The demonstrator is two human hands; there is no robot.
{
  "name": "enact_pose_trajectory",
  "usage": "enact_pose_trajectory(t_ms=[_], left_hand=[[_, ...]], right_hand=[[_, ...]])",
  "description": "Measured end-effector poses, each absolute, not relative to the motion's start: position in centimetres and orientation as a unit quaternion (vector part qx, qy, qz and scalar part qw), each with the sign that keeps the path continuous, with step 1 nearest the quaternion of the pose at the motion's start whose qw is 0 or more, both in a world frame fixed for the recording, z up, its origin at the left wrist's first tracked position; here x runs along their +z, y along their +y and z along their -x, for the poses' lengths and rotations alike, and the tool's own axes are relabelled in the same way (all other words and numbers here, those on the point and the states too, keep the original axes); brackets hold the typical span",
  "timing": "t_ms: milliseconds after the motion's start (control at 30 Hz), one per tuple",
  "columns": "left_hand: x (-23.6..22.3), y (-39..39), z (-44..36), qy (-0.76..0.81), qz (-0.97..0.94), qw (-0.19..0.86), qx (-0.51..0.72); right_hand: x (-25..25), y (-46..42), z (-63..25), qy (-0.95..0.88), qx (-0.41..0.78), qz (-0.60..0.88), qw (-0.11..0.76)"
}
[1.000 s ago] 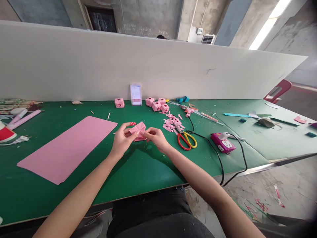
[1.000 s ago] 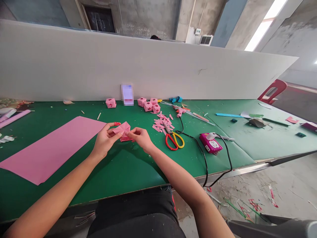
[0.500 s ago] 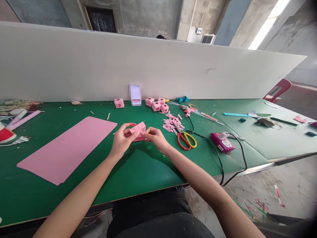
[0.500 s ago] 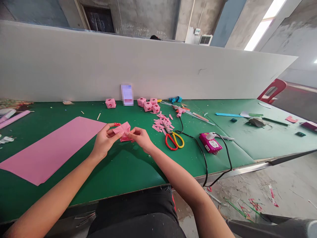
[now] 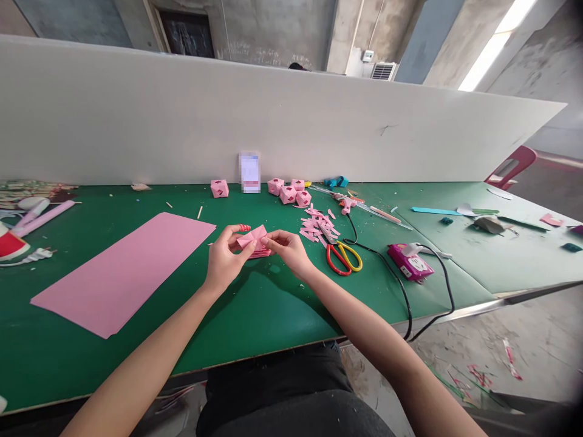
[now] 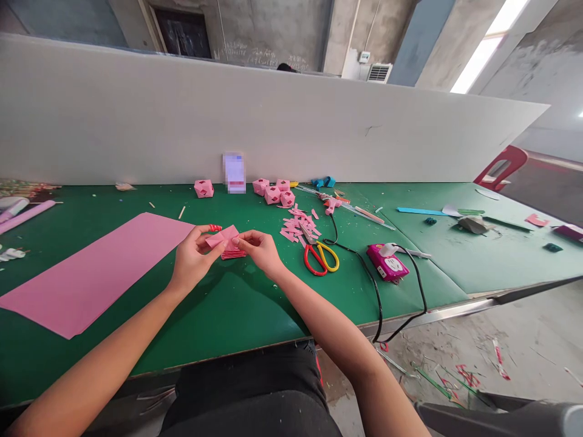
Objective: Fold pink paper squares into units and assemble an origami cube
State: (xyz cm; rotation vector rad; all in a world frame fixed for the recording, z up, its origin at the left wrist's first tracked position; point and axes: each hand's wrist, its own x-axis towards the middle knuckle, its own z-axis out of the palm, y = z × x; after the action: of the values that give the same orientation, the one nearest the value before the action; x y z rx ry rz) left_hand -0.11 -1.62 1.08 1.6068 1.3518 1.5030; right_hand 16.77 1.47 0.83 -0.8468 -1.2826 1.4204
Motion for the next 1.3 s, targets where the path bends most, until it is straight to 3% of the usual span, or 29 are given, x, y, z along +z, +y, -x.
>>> enact_pose_trajectory(t_ms=[700,1033,1300], left_hand=[[1.3,-1.5,-0.2,0.501,-0.565,0.339,0.561],[1.1,-1.1,-0.3,0.511,-0.501,0.424,0.554],[1.4,-1.1,-0.2,0.516,-0.496,0.425,0.554]], right_hand=[[0.8,1.3,-16.9,-0.531,0.599,0.357,0.483],[-0.7,2.1,-16.5,-0.614,0.473,0.399,0.49],[-0.7,1.9,-16.6,-0.633,0.477,0.404,0.457]])
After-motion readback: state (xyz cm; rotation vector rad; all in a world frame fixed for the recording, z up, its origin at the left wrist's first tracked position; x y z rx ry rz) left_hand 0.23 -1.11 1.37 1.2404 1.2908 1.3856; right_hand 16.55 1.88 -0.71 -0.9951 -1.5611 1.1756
